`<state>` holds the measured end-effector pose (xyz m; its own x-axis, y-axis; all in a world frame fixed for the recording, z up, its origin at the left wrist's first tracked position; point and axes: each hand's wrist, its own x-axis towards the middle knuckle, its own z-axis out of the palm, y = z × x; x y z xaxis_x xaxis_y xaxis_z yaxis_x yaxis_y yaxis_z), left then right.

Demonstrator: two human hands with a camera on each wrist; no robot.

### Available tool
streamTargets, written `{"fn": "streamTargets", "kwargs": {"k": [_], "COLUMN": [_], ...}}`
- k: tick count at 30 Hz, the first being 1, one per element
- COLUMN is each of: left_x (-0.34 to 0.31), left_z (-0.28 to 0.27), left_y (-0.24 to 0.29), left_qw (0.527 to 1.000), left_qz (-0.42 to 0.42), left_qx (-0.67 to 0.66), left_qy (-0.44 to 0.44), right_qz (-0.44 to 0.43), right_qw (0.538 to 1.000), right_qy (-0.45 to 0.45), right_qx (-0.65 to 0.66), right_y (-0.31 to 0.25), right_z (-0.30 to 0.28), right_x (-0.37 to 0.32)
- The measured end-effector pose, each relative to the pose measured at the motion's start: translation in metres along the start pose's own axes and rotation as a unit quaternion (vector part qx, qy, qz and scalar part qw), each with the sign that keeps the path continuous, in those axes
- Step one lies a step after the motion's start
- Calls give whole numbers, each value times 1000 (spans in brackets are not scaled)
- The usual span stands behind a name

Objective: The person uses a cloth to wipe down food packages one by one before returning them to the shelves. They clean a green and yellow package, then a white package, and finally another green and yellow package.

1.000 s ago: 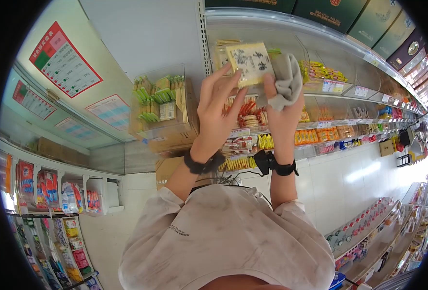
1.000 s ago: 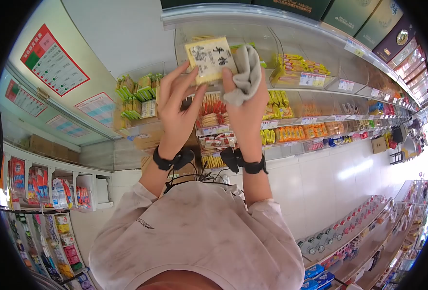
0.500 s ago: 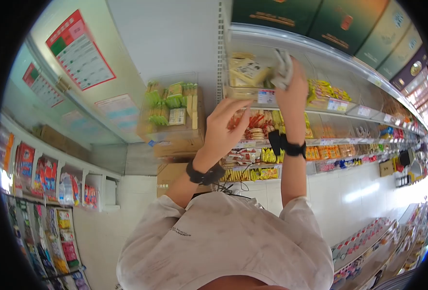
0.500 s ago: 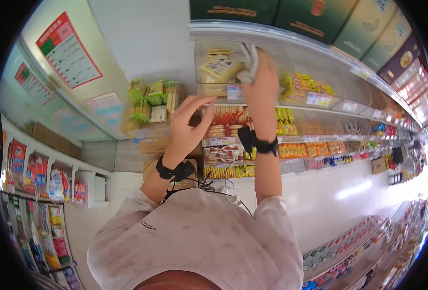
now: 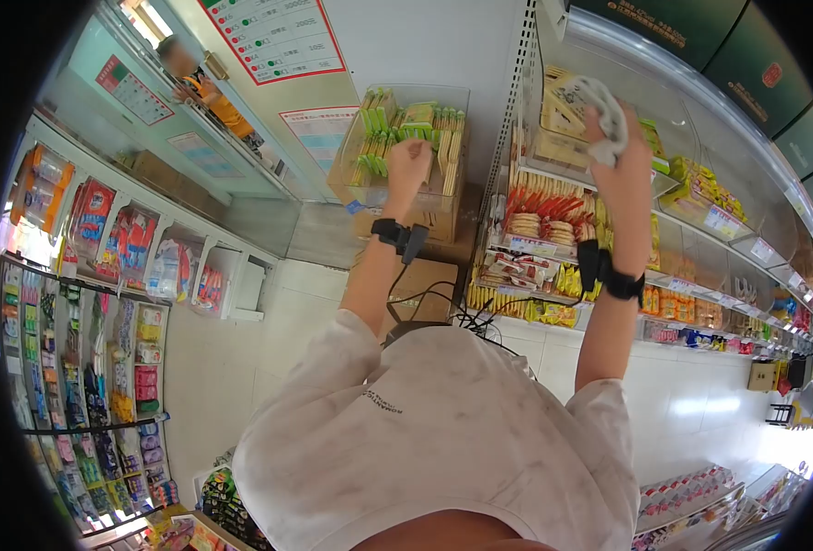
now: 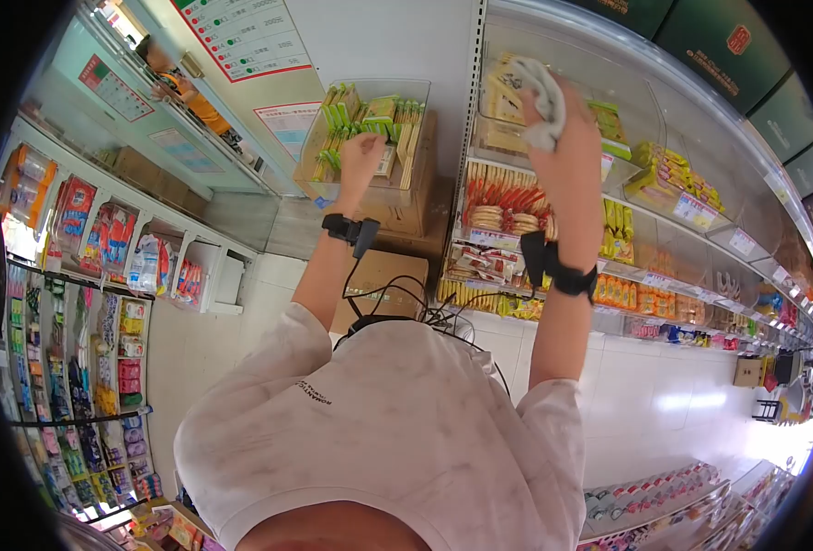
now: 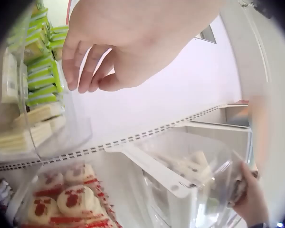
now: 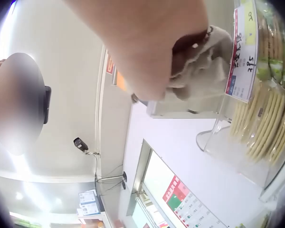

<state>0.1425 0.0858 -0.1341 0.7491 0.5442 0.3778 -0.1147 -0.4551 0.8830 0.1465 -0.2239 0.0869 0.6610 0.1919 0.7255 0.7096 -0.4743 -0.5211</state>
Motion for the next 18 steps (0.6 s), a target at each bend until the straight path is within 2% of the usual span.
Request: {"fn": "streamTargets", "kwargs": {"k": [2, 5, 10, 13, 16, 18], "left_x": [17, 33, 40, 36, 36, 37], "left_z": [-6, -21, -23, -20, -18, -17], "left_y": [-27, -61, -82, -69, -75, -77], "left_qw": [997, 982, 944, 898, 874, 884], "left_qz": [8, 16, -34, 18, 63, 67], "left_qx": [66, 189, 327, 439, 483, 462], "left_qy": [31, 26, -18, -13, 5, -19], "right_qz": [-26, -21, 132, 176, 215, 246], "right_qw": [994, 984, 958, 938, 914, 891], "right_qy": [102, 147, -12, -74, -131, -179], "right_qx": [37, 93, 256, 290, 318, 337], "right_y": [-15, -20, -31, -25, -23, -16], "right_z": [-2, -8, -3, 17, 37, 52], "right_x": [-19, -58, -102, -116, -123, -128]}}
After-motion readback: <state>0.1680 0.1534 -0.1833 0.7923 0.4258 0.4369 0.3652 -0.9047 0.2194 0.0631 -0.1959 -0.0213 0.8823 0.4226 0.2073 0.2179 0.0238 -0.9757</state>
